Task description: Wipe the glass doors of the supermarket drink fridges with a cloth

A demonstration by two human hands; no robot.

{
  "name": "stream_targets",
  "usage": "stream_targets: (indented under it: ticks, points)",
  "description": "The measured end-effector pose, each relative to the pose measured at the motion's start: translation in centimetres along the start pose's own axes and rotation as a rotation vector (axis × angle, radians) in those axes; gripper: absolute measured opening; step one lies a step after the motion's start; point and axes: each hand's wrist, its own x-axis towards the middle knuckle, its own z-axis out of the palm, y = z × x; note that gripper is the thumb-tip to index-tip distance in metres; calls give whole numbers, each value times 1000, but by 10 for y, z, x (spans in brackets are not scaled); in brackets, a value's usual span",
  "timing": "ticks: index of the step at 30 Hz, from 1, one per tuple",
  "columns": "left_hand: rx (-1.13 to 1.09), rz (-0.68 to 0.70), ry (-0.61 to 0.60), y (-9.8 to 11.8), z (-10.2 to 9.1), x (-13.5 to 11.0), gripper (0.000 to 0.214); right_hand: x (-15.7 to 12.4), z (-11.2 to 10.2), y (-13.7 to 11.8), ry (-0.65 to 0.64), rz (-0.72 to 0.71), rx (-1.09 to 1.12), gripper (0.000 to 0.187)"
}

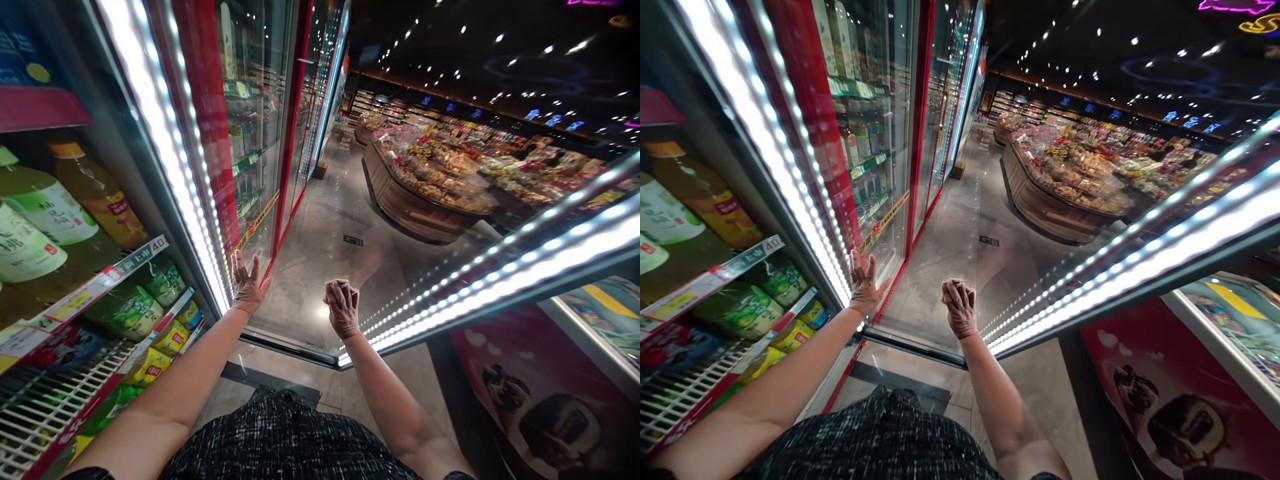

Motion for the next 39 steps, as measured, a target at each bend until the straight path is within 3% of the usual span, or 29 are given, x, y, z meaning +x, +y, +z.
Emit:
stream_targets:
  ticks: [5, 9, 14, 21, 24, 29, 34, 39]
  points:
    - [27, 106, 43, -12, 6, -3, 74, 28, -1, 3, 18, 30, 45, 59]
    - [29, 135, 34, -18, 4, -5, 74, 38, 8, -9, 79, 48, 61, 64]
    - [17, 172, 23, -25, -1, -5, 76, 34, 10, -27, 49, -28, 45, 58]
    - [-19, 193, 42, -30, 2, -6, 81, 75, 1, -28, 66, -14, 98, 56]
    - [-31, 202, 47, -31, 3, -7, 84, 74, 7, -34, 93, -20, 89, 53]
    - [-42, 237, 45, -36, 0, -7, 88, 57, 11, -46, 5, -113, 84, 45]
    - [-53, 247, 36, -39, -2, -7, 86, 85, 2, -48, -62, -118, 106, 52]
    - [-66, 243, 23, -40, -3, -8, 83, 97, 8, -59, 28, -102, 87, 52]
